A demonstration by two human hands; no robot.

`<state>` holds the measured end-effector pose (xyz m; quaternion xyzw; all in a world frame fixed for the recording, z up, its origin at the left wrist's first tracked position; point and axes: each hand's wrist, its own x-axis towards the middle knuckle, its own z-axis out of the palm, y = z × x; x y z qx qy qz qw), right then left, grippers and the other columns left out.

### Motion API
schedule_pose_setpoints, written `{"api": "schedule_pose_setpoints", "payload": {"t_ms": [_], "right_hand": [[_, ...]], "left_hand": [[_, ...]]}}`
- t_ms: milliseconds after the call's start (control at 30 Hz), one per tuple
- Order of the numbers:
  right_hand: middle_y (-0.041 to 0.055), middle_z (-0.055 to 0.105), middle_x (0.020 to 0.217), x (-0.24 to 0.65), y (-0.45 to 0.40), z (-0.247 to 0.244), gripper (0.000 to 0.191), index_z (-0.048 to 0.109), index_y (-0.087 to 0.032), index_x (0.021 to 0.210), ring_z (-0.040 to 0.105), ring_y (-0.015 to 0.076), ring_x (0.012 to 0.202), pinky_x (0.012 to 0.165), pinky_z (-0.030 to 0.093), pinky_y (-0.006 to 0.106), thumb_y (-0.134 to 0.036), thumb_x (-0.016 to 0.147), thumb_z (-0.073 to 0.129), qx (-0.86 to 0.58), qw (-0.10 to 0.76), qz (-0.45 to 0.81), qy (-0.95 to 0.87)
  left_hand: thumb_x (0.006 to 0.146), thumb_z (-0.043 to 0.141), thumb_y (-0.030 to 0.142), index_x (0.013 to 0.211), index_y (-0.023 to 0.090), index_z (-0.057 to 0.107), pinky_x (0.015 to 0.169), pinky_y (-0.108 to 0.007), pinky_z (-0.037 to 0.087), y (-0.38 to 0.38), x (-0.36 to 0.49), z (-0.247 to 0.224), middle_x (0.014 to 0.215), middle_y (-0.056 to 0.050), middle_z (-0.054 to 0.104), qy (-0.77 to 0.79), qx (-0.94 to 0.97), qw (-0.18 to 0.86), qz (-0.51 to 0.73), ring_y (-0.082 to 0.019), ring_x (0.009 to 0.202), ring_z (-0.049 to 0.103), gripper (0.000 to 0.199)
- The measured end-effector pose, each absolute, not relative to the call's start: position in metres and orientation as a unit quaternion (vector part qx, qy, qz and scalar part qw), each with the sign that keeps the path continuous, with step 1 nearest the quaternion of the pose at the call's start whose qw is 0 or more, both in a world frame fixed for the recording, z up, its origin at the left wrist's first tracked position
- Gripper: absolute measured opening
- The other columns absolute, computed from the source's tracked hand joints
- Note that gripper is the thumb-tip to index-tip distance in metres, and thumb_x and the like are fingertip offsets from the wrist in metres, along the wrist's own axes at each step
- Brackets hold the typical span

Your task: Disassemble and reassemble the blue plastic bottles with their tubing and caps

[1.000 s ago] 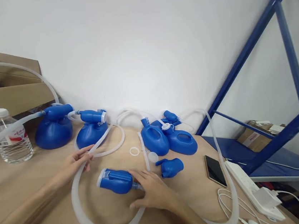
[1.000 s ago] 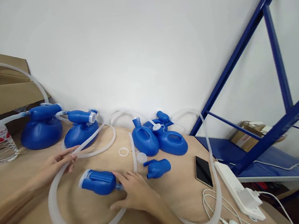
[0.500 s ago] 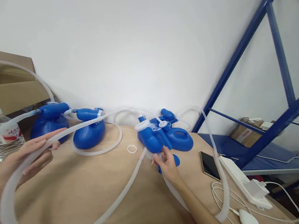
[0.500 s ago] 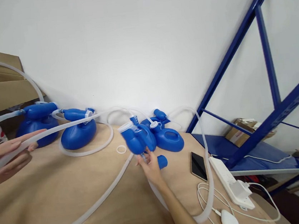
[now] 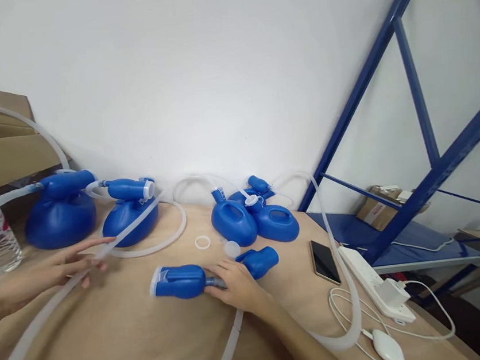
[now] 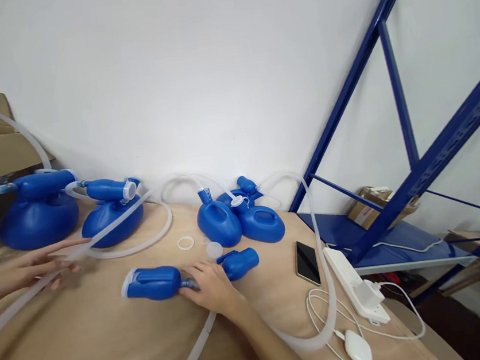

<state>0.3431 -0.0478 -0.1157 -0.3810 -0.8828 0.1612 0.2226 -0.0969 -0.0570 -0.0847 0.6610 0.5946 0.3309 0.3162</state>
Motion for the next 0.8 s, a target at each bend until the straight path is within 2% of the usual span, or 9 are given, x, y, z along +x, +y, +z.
{"api": "schedule_pose_setpoints", "payload": {"t_ms": [67, 133, 233, 300, 433, 533, 600, 667, 800], "right_hand": [[0.0088, 0.075, 0.129, 0.343, -0.042, -0.107, 0.044, 0.072, -0.026, 0.131, 0.068, 0.0298, 0.121, 0.107, 0.051, 0.044, -0.045, 0.091, 0.078, -0.385, 0.235, 0.150, -0.880], [0.0087, 0.076, 0.125, 0.355, -0.027, -0.092, 0.045, 0.074, -0.025, 0.126, 0.070, 0.0285, 0.117, 0.105, 0.053, 0.043, -0.054, 0.092, 0.074, -0.408, 0.290, 0.168, -0.849], [0.0085, 0.079, 0.112, 0.396, 0.014, -0.064, 0.041, 0.075, -0.023, 0.120, 0.074, 0.0252, 0.103, 0.097, 0.057, 0.040, -0.055, 0.099, 0.060, -0.471, 0.381, 0.154, -0.781], [0.0102, 0.078, 0.118, 0.431, 0.048, -0.050, 0.046, 0.071, -0.021, 0.128, 0.071, 0.0274, 0.113, 0.104, 0.054, 0.042, -0.054, 0.099, 0.057, -0.540, 0.401, 0.060, -0.738], [0.0185, 0.066, 0.144, 0.482, 0.104, -0.050, 0.058, 0.063, -0.015, 0.141, 0.059, 0.0345, 0.135, 0.115, 0.044, 0.051, -0.053, 0.098, 0.052, -0.616, 0.368, 0.007, -0.697], [0.0164, 0.059, 0.153, 0.491, 0.124, -0.066, 0.060, 0.056, -0.019, 0.151, 0.049, 0.0345, 0.144, 0.121, 0.033, 0.056, -0.053, 0.101, 0.051, -0.653, 0.271, -0.028, -0.706], [0.0146, 0.061, 0.150, 0.488, 0.128, -0.075, 0.053, 0.061, -0.022, 0.146, 0.049, 0.0344, 0.143, 0.121, 0.028, 0.059, -0.052, 0.105, 0.045, -0.676, 0.201, -0.064, -0.706], [0.0161, 0.065, 0.142, 0.485, 0.125, -0.078, 0.049, 0.070, -0.023, 0.135, 0.052, 0.0363, 0.136, 0.117, 0.028, 0.061, -0.053, 0.108, 0.042, -0.686, 0.172, -0.089, -0.702], [0.0164, 0.069, 0.128, 0.483, 0.111, -0.068, 0.050, 0.076, -0.025, 0.126, 0.059, 0.0347, 0.121, 0.106, 0.037, 0.056, -0.052, 0.110, 0.037, -0.663, 0.136, -0.116, -0.727]], "left_hand": [[0.094, 0.052, 0.059, 0.131, 0.055, 0.065, 0.071, -0.034, 0.058, -0.048, -0.101, -0.106, 0.092, 0.010, 0.081, 0.599, 0.687, 0.266, 0.314, -0.018, 0.071, 0.074, 0.039], [0.089, 0.053, 0.056, 0.122, 0.052, 0.071, 0.069, -0.033, 0.056, -0.041, -0.101, -0.124, 0.090, 0.007, 0.081, 0.617, 0.713, 0.143, 0.300, -0.022, 0.072, 0.074, 0.038], [0.091, 0.049, 0.048, 0.116, 0.042, 0.077, 0.071, -0.036, 0.055, -0.037, -0.088, -0.140, 0.111, -0.003, 0.082, 0.620, 0.737, -0.034, 0.266, -0.028, 0.085, 0.076, 0.039], [0.097, 0.042, 0.043, 0.116, 0.035, 0.078, 0.080, -0.039, 0.055, -0.036, -0.073, -0.140, 0.125, -0.009, 0.078, 0.599, 0.748, -0.094, 0.271, -0.030, 0.099, 0.076, 0.042], [0.105, 0.037, 0.038, 0.110, 0.030, 0.078, 0.088, -0.034, 0.054, -0.036, -0.037, -0.114, 0.114, -0.006, 0.080, 0.535, 0.786, -0.119, 0.286, -0.025, 0.100, 0.075, 0.041], [0.108, 0.042, 0.038, 0.115, 0.031, 0.077, 0.090, -0.033, 0.053, -0.034, 0.001, -0.078, 0.112, -0.002, 0.081, 0.474, 0.825, -0.144, 0.273, -0.022, 0.099, 0.075, 0.037], [0.109, 0.042, 0.036, 0.120, 0.028, 0.076, 0.093, -0.035, 0.051, -0.029, 0.037, -0.054, 0.114, -0.003, 0.081, 0.425, 0.855, -0.148, 0.258, -0.023, 0.103, 0.074, 0.036], [0.109, 0.042, 0.035, 0.127, 0.027, 0.073, 0.092, -0.037, 0.051, -0.016, 0.081, -0.033, 0.116, -0.005, 0.079, 0.384, 0.878, -0.148, 0.243, -0.023, 0.101, 0.074, 0.037], [0.107, 0.047, 0.037, 0.138, 0.023, 0.065, 0.097, -0.040, 0.050, 0.032, 0.182, -0.014, 0.124, -0.010, 0.075, 0.372, 0.898, -0.127, 0.196, -0.026, 0.109, 0.071, 0.039]]}}
